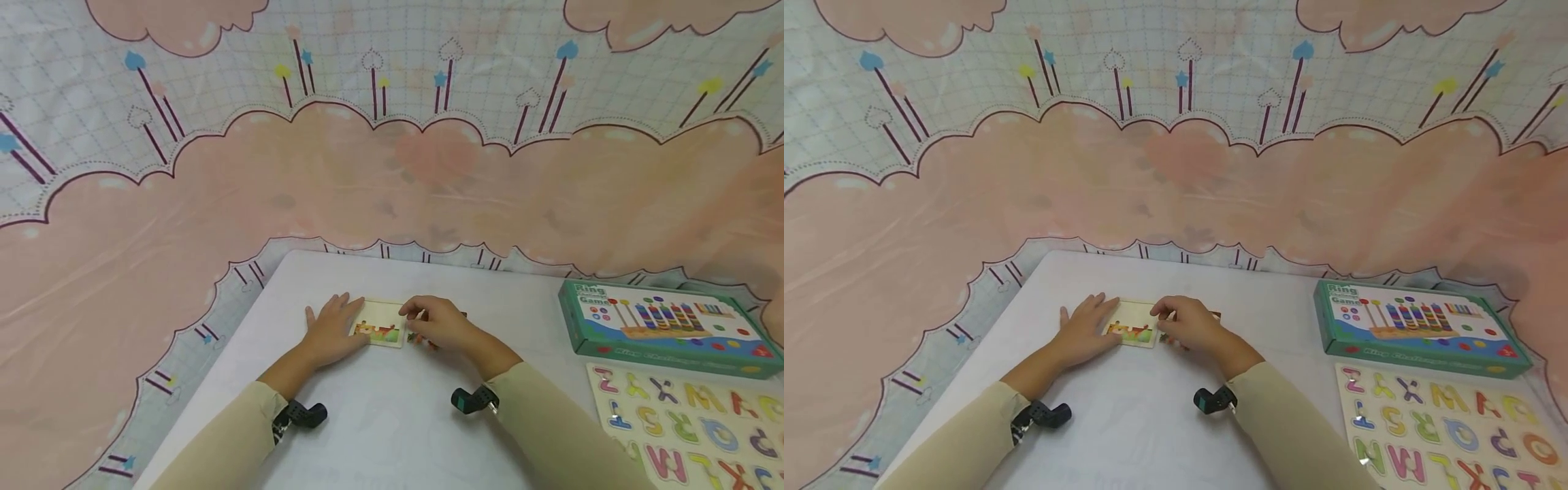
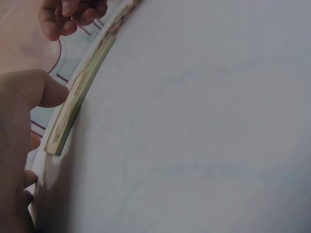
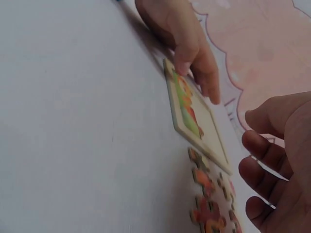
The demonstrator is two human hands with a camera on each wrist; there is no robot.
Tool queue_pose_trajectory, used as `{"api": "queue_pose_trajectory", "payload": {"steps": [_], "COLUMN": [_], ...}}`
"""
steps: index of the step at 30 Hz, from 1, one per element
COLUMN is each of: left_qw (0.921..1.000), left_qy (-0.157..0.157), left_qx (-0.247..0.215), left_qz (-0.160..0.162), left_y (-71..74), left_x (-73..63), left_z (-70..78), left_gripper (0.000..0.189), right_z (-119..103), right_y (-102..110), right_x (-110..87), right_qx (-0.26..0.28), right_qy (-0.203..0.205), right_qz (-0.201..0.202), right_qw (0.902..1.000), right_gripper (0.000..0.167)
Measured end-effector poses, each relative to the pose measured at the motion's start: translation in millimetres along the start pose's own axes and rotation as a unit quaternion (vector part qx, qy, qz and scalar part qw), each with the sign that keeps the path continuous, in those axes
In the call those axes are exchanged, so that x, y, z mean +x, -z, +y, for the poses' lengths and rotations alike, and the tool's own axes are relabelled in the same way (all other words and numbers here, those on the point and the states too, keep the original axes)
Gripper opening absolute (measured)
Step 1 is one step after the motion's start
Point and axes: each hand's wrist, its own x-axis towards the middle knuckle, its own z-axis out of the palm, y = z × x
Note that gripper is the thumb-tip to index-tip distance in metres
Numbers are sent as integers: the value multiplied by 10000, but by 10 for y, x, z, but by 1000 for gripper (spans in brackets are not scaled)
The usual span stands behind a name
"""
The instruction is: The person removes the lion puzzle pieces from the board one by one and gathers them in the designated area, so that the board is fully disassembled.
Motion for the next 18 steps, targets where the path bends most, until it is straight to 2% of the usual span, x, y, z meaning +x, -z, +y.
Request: {"api": "queue_pose_trajectory", "payload": {"steps": [7,11,18], "left_qw": [9985,9970,9951], "left_qy": [-207,-282,-278], "left_qx": [-322,-421,-641], "left_qz": [-381,-586,-704], "left_y": [144,172,179], "left_x": [1,33,29], "left_z": [-123,-155,-206], "left_gripper": [80,78,76], "right_z": [-118,-163,-194], "right_y": [-153,-259,-466], "right_x": [157,242,380], "right_qx": [-550,-620,-1164], "right_qy": [345,376,487], "right_qz": [-167,-206,3], "right_qw": [9978,9972,9920], "right_gripper": [21,22,28]}}
